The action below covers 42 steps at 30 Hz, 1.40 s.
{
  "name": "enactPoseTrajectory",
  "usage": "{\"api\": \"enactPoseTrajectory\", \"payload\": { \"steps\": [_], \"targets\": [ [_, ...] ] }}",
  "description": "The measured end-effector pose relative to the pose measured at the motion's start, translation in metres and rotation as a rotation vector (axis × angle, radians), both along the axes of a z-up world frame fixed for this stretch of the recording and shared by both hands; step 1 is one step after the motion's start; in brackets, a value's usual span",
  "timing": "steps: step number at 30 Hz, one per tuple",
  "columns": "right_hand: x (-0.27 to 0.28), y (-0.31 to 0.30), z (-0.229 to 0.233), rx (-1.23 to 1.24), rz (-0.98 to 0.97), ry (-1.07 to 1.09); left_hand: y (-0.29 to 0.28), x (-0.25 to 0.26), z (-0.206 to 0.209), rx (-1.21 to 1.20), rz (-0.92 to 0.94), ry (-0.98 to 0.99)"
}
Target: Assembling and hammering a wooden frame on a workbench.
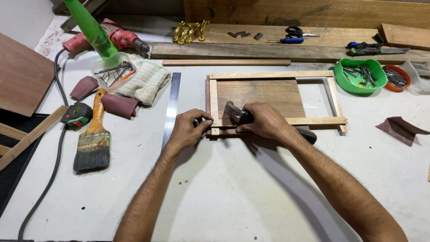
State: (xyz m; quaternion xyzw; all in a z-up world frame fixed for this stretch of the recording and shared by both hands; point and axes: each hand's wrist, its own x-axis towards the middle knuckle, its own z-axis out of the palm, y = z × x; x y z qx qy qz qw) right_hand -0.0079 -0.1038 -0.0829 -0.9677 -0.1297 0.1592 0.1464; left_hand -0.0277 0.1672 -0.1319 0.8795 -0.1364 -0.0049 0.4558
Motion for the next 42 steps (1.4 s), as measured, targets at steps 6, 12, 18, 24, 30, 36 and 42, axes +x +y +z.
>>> {"api": "enactPoseTrajectory", "payload": {
  "steps": [6,12,18,24,30,36,42],
  "targets": [
    [0.002,-0.001,-0.002,0.006,0.015,-0.008,-0.002,-0.003,0.003,-0.031,0.015,0.026],
    [-0.001,0.001,0.004,-0.014,0.002,0.009,-0.006,-0.005,0.004,-0.039,-0.027,-0.078],
    [0.009,-0.013,-0.007,0.162,0.07,0.021,-0.009,-0.005,-0.004,0.004,-0.024,-0.207],
    [-0.02,-0.004,0.05,0.276,0.163,-0.049,-0.008,-0.003,-0.008,-0.022,-0.037,-0.198],
    [-0.038,0.008,0.056,0.201,0.213,-0.017,-0.006,0.001,-0.033,-0.008,-0.026,-0.403],
    [-0.053,0.01,0.065,0.393,0.177,-0.204,-0.012,-0.01,-0.017,0.019,0.016,-0.364],
    [-0.06,0.011,0.028,0.346,0.237,-0.173,-0.009,-0.005,-0.035,-0.025,0.028,-0.437]
  ]
}}
